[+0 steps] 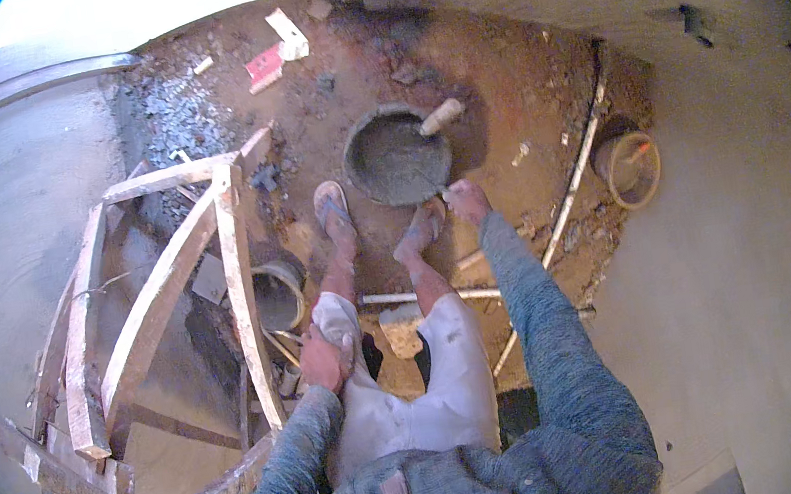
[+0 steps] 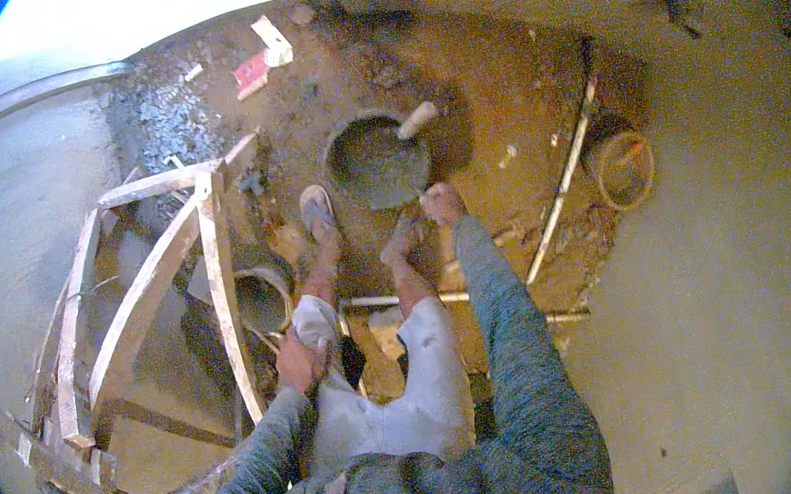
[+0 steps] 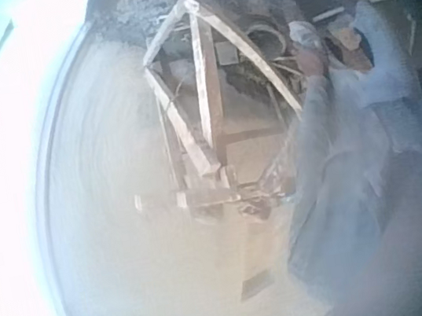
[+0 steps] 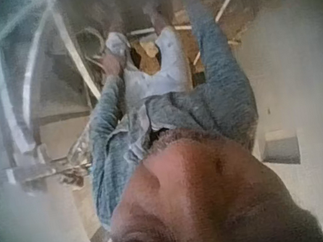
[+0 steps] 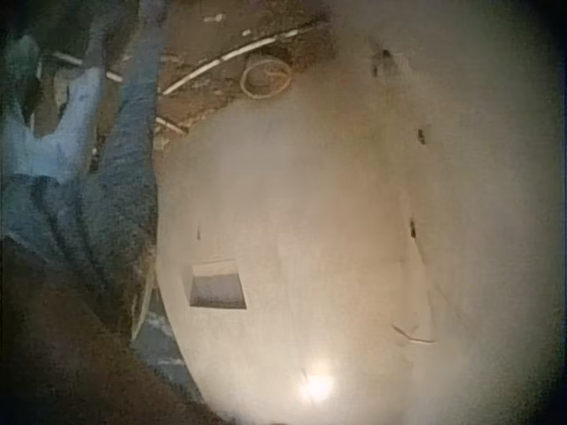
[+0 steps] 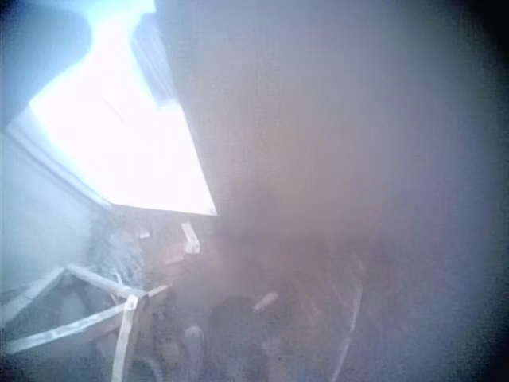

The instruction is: The person applies mortar to a wooden beam and the edge of a wall using a trowel and a putty knife, then uses a hammer to tap the beam.

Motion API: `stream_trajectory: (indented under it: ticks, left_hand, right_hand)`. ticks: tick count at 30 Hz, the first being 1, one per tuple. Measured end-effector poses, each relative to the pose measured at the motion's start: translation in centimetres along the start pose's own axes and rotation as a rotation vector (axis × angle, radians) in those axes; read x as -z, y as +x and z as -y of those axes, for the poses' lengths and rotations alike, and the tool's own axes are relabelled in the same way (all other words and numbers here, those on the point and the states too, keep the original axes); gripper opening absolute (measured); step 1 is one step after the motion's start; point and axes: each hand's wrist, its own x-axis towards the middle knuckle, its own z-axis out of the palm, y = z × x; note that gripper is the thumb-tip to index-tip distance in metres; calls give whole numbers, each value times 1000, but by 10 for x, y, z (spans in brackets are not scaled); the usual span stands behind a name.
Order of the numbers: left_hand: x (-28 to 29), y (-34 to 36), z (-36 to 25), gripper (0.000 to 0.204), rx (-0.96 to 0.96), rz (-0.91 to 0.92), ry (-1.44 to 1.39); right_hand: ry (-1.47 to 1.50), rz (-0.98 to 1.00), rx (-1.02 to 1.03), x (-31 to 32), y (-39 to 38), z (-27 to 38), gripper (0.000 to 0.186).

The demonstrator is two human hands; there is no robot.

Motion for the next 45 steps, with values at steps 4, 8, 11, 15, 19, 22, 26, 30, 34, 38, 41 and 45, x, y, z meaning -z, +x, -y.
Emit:
stream_trajectory:
  ticks: [4, 8, 11, 15, 19, 22, 26, 30, 34, 38, 41, 45]
  left_hand:
    - [-6, -8, 17, 68, 42, 12, -20]
    - [2, -4, 13, 64, 24, -15, -67]
    - [-17, 4, 35, 60, 0, -6, -79]
    - [-23, 21, 36, 58, 35, -11, -77]
    - [-8, 30, 34, 52, 73, 127, -59]
    - [-6, 42, 33, 46, 65, 159, -57]
    - [-12, 38, 41, 41, -75, 69, 27]
    - [-18, 50, 54, 41, -125, 58, 37]
    - [-1, 58, 39, 41, 26, 10, -36]
    - [-3, 61, 35, 40, 78, 5, -51]
    - [-2, 62, 34, 40, 111, 6, -73]
    - [2, 69, 32, 40, 100, 6, -57]
  right_hand:
    - [352, -106, -292, 1, -13, 6, 28]
    - [-452, -343, -225, 40, -30, -33, 47]
    - [-337, -368, -29, 61, -81, -38, 34]
    - [-185, -462, -23, 65, -134, 91, 29]
    - [-145, -631, 256, 52, -197, 314, 24]
    - [-198, -786, 592, 50, -232, 454, 32]
    - [18, -896, 840, 55, -256, 562, 31]
    - [260, -901, 1016, 51, -283, 652, 30]
    - [187, -1046, 1122, 64, -297, 693, 35]
    - [-20, -1317, 1180, 95, -317, 723, 40]
    - [108, -1282, 1130, 85, -350, 756, 42]
    - [-130, -1453, 1044, 97, -353, 764, 46]
